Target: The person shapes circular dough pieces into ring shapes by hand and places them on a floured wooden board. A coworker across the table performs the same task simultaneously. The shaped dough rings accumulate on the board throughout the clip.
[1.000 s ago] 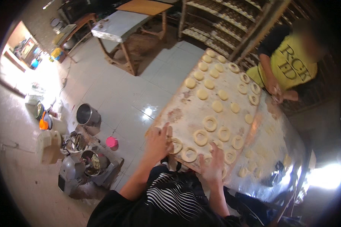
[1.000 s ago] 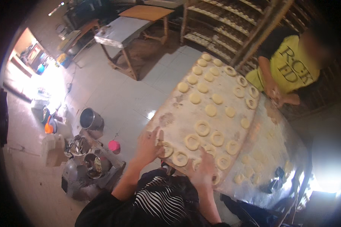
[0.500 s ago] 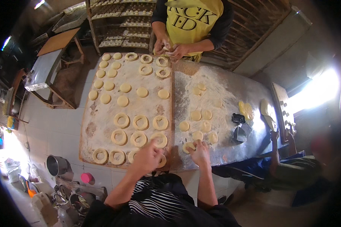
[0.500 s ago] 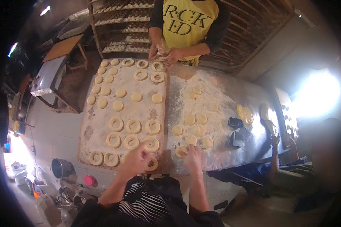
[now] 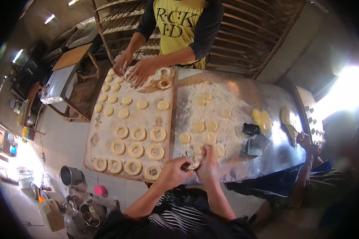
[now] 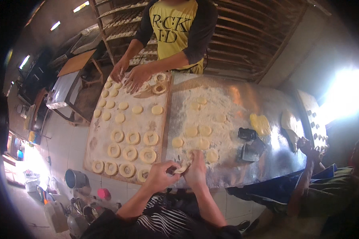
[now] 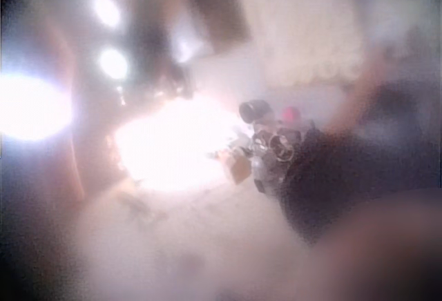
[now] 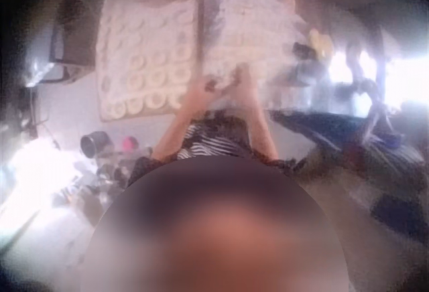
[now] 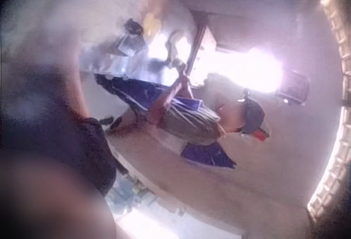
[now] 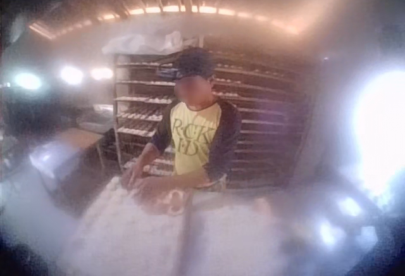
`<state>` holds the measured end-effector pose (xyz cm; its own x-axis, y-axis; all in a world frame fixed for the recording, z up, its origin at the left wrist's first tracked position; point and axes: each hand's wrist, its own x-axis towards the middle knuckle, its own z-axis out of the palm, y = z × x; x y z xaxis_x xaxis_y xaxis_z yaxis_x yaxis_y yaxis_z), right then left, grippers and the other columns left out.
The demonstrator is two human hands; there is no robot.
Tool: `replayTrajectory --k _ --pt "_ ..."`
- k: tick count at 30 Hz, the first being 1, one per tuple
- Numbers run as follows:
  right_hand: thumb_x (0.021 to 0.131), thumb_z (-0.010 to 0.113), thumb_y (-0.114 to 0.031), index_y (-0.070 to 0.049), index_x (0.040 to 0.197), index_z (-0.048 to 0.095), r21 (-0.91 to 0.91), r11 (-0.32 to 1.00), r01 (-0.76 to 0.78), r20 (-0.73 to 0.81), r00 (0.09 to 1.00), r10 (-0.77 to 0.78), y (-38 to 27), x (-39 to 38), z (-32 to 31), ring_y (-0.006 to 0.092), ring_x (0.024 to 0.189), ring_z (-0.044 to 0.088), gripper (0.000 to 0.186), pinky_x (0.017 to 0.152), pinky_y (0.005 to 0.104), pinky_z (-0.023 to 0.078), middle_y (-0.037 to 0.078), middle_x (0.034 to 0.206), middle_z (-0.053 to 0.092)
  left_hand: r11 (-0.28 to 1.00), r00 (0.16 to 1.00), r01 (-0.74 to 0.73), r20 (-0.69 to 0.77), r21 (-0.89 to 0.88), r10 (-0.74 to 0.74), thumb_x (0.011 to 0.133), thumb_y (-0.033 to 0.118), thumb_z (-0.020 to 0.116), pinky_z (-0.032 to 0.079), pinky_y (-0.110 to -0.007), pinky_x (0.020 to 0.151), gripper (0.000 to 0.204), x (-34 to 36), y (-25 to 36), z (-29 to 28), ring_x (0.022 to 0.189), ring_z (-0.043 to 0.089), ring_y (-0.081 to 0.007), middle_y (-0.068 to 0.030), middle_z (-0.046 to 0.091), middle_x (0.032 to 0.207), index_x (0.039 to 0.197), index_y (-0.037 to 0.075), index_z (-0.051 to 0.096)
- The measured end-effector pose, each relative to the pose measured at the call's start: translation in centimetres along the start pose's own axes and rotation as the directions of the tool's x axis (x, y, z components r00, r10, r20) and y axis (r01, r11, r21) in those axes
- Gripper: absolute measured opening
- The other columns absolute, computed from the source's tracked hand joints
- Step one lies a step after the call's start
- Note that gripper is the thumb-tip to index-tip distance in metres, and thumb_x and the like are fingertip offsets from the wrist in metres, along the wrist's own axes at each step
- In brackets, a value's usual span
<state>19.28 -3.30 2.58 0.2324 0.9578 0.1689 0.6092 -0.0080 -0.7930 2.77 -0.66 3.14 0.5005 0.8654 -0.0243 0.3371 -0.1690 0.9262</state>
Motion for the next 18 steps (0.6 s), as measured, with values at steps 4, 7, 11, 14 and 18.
replayTrajectory --k 4,7,11,14,18 --pt "0.082 0.065 0.004 -0.001 0.134 0.044 0.535 0.815 -0.222 0.239 0.965 0.107 1.1 0.5 0.8 0.0271 0.108 0.06 0.056 0.091 0.039 0.049 0.015 0.116 0.058 0.95 0.95 -0.084 -0.263 0.302 0.168 0.078 -0.007 0.065 0.053 -0.034 0.082 0.055 0.5 -0.1 2.0 0.089 0.069 -0.0269 -0.0154 0.063 0.098 0.13 0.001 0.052" --pt "0.093 0.057 -0.011 -0.001 0.139 0.041 0.857 0.368 -0.361 0.437 0.887 -0.148 2.0 0.3 0.6 0.0257 0.106 0.061 0.05 0.089 0.0368 0.047 0.015 0.113 0.062 0.915 0.804 -0.263 -0.455 0.306 0.383 0.078 -0.009 0.06 0.049 -0.04 0.082 0.069 0.6 -0.6 2.7 0.086 0.059 -0.0371 -0.0188 0.054 0.103 0.142 0.003 0.036" --pt "0.1 0.05 -0.042 -0.002 0.143 0.038 0.832 0.399 -0.385 0.433 0.901 -0.034 1.7 0.6 1.0 0.0207 0.089 0.058 0.061 0.082 0.0327 0.044 0.011 0.101 0.062 0.752 0.951 -0.266 -0.29 -0.602 0.105 0.085 -0.005 0.063 0.05 -0.036 0.081 0.07 -0.2 -1.7 1.9 0.086 0.062 -0.0195 -0.0091 0.058 0.093 0.145 0.0 0.028" --pt "0.102 0.047 -0.049 0.001 0.145 0.038 0.363 0.932 0.002 0.325 0.937 -0.129 -0.4 1.3 1.6 0.0176 0.079 0.056 0.067 0.078 0.0334 0.045 0.004 0.081 0.056 0.472 0.956 -0.285 -0.285 -0.834 0.072 0.095 0.012 0.057 0.049 -0.031 0.075 0.051 -1.1 -2.1 1.1 0.085 0.06 -0.0139 -0.0059 0.057 0.086 0.141 0.004 0.036" --pt "0.102 0.038 -0.059 0.001 0.15 0.027 0.758 0.566 -0.324 0.493 0.853 -0.172 -4.1 1.7 3.8 0.019 0.078 0.058 0.078 0.083 0.0354 0.048 0.006 0.077 0.058 0.957 0.835 -0.118 -0.548 -0.265 -0.048 0.103 0.028 0.047 0.05 -0.04 0.059 0.035 -1.6 -2.7 -0.4 0.068 0.065 -0.027 -0.0151 0.062 0.078 0.129 0.004 0.047"
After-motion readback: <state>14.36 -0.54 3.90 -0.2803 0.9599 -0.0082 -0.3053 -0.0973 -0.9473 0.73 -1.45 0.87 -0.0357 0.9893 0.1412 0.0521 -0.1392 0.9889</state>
